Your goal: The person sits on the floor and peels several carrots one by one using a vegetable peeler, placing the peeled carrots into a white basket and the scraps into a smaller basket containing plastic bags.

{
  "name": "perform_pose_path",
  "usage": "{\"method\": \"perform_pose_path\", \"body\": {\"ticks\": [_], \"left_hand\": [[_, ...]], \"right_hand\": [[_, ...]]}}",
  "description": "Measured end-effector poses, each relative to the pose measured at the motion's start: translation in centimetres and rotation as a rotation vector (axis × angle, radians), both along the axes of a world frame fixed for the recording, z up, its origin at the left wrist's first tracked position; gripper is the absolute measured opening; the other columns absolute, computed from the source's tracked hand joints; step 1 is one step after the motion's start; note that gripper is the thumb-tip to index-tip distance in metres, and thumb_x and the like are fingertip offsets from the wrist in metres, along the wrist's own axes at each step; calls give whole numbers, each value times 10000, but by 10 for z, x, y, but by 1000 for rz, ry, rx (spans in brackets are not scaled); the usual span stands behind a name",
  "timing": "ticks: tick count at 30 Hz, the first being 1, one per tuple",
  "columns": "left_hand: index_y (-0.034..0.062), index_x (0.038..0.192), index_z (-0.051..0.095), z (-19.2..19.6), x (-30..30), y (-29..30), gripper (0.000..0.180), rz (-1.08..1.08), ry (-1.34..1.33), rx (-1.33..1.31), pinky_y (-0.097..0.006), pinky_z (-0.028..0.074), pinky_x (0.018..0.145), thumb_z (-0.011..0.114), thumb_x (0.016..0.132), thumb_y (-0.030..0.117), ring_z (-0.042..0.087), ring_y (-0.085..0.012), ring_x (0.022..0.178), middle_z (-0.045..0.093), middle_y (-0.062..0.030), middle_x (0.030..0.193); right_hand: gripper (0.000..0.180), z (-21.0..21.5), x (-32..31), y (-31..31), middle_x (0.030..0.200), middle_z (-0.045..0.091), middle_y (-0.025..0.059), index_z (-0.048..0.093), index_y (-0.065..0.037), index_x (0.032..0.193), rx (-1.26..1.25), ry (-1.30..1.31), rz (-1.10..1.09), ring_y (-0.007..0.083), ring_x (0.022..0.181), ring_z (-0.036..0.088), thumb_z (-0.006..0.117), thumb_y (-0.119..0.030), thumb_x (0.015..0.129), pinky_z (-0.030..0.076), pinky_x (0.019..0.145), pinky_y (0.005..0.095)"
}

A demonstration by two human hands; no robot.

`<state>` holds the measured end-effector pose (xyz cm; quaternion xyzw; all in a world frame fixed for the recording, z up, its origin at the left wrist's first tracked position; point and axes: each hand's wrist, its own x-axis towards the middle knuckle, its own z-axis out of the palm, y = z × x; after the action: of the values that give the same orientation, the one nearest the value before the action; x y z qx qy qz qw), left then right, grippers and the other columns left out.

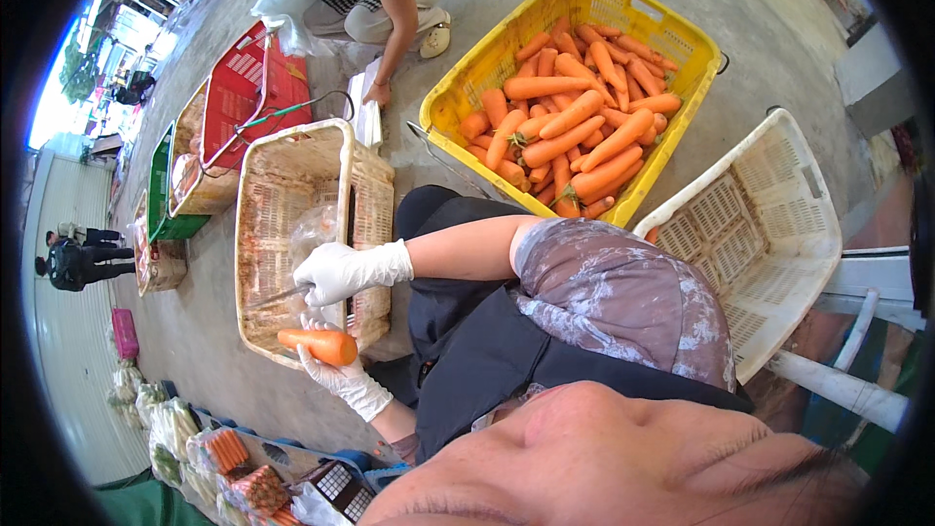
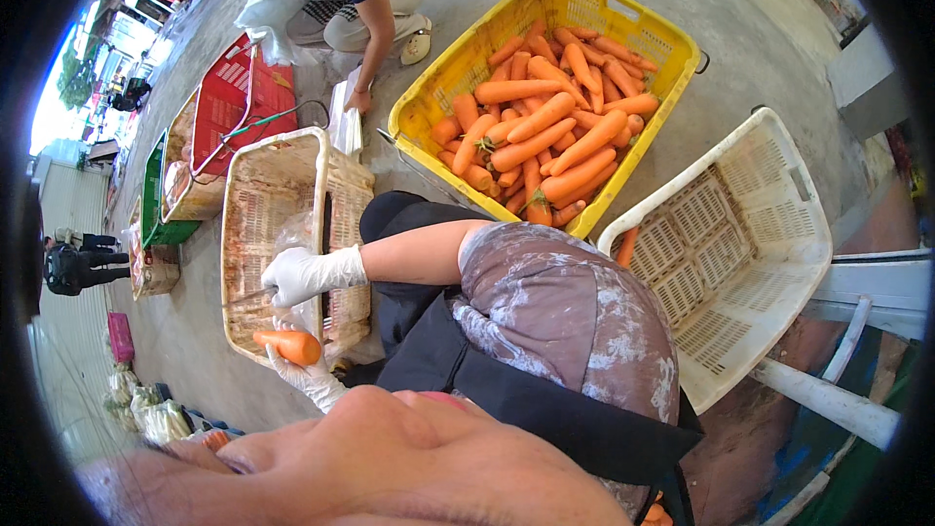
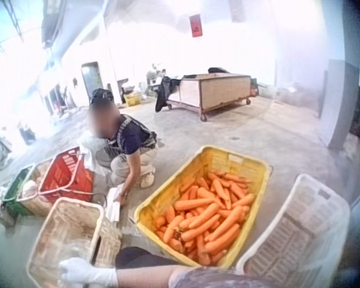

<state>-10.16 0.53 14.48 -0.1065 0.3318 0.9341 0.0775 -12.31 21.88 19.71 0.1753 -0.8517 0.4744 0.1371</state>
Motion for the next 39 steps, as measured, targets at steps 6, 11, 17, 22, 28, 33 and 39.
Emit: {"method": "perform_pose_path", "body": {"ticks": [6, 11, 17, 22, 28, 33, 39], "left_hand": [[85, 1214, 490, 23, -4, -2, 450, -213, -22, -331, -347, 507, 653, 647, 797, 145, 579, -185, 731, 566, -41, 849], [6, 1295, 450, 58, -13, 40, 585, -41, 220, -624, -302, 503, 727, 686, 766, 85, 590, -160, 821, 586, -59, 989], [25, 1238, 457, 57, -20, 31, 533, -68, 202, -672, -288, 497, 796, 696, 762, 53, 578, -152, 941, 561, -52, 1045], [32, 1307, 436, 39, -30, 32, 630, -148, 237, -766, -307, 463, 875, 714, 747, 110, 561, -155, 996, 565, -50, 1102], [44, 1303, 418, 29, -38, 39, 644, -114, 226, -765, -295, 475, 816, 691, 720, 76, 547, -147, 932, 532, -44, 1075], [35, 1282, 437, 25, -40, 44, 602, -91, 184, -814, -293, 474, 802, 696, 742, 93, 555, -139, 903, 539, -36, 1026], [33, 1244, 461, 23, -43, 47, 551, -110, 169, -821, -292, 466, 798, 695, 749, 98, 553, -134, 889, 537, -25, 993]], "right_hand": [[272, -14, -25, -7, 684, 648, 120, 674, -138, 821, 330, 64, 118, 336, 646, 650, 705, -374, 691, 501, 579, 434], [203, -18, -47, 5, 683, 648, 110, 652, -191, 935, 417, 160, 88, 317, 641, 649, 657, -155, 736, 508, 620, 431], [181, -31, -74, -13, 662, 651, 81, 642, -163, 893, 354, 304, 152, 282, 631, 657, 689, -198, 721, 509, 586, 402], [172, -39, -89, -14, 679, 653, 80, 632, -152, 879, 321, 302, 126, 282, 638, 656, 687, -186, 720, 507, 584, 408], [152, -49, -100, -16, 653, 643, 84, 619, -148, 871, 356, 264, 107, 287, 627, 653, 667, -163, 728, 500, 568, 420], [118, -52, -108, -14, 627, 630, 91, 595, -134, 840, 457, 238, 77, 289, 622, 652, 647, -133, 734, 491, 550, 429], [105, -55, -114, -10, 619, 625, 82, 590, -139, 832, 517, 236, 12, 285, 601, 648, 640, -131, 740, 484, 533, 423]]}}
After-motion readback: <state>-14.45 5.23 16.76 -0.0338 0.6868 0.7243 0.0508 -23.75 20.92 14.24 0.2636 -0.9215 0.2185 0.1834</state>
